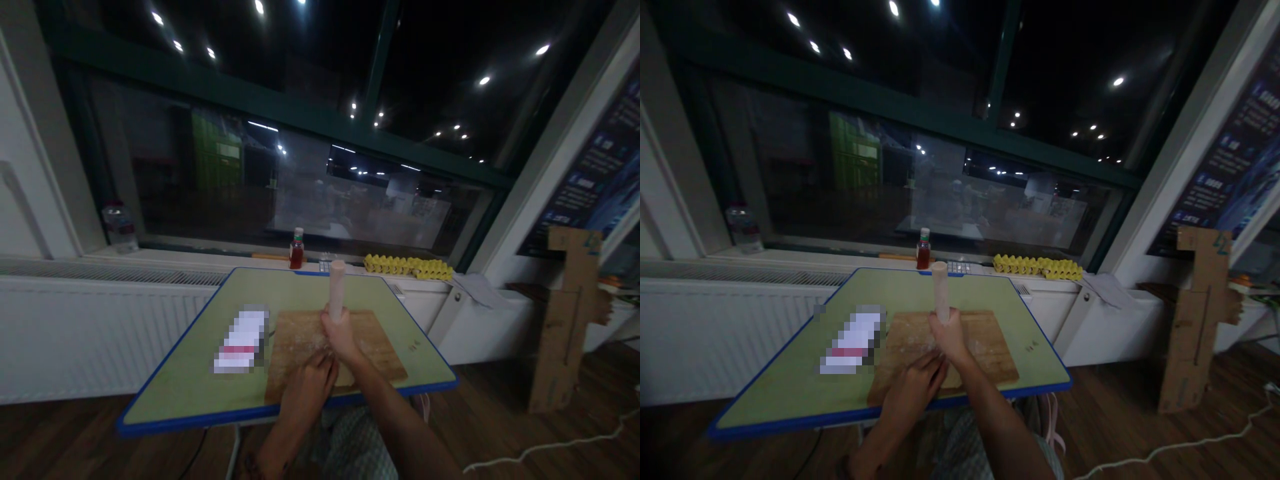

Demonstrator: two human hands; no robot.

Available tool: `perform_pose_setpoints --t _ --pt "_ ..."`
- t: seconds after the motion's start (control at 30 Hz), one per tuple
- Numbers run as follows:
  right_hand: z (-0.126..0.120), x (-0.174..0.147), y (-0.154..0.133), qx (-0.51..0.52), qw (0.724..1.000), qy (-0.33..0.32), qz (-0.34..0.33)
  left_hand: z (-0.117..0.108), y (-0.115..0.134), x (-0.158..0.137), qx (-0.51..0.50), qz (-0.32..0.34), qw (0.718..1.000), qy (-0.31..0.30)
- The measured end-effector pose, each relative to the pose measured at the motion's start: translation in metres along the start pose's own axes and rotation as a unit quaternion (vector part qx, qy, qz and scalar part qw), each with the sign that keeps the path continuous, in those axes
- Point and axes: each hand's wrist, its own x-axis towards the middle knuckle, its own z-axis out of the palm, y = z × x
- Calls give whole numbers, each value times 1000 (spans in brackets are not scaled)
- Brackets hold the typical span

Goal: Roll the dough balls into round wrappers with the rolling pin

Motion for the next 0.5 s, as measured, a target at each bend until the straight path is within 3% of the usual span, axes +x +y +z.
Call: perform_pose_setpoints --t 0.1,0.23,0.37,0.5 --pt "-1 2 -4 -6 999 -35 -8 0 1 0 -11 -3 1000 7" --pt "-2 1 -8 23 999 -32 -4 1 1 1 -4 -13 1000 5" --pt "-1 -2 -6 -12 999 -50 5 0 1 1 -1 -2 1000 16" --pt "-2 0 -3 24 999 -26 9 -3 2 0 10 4 1000 2"
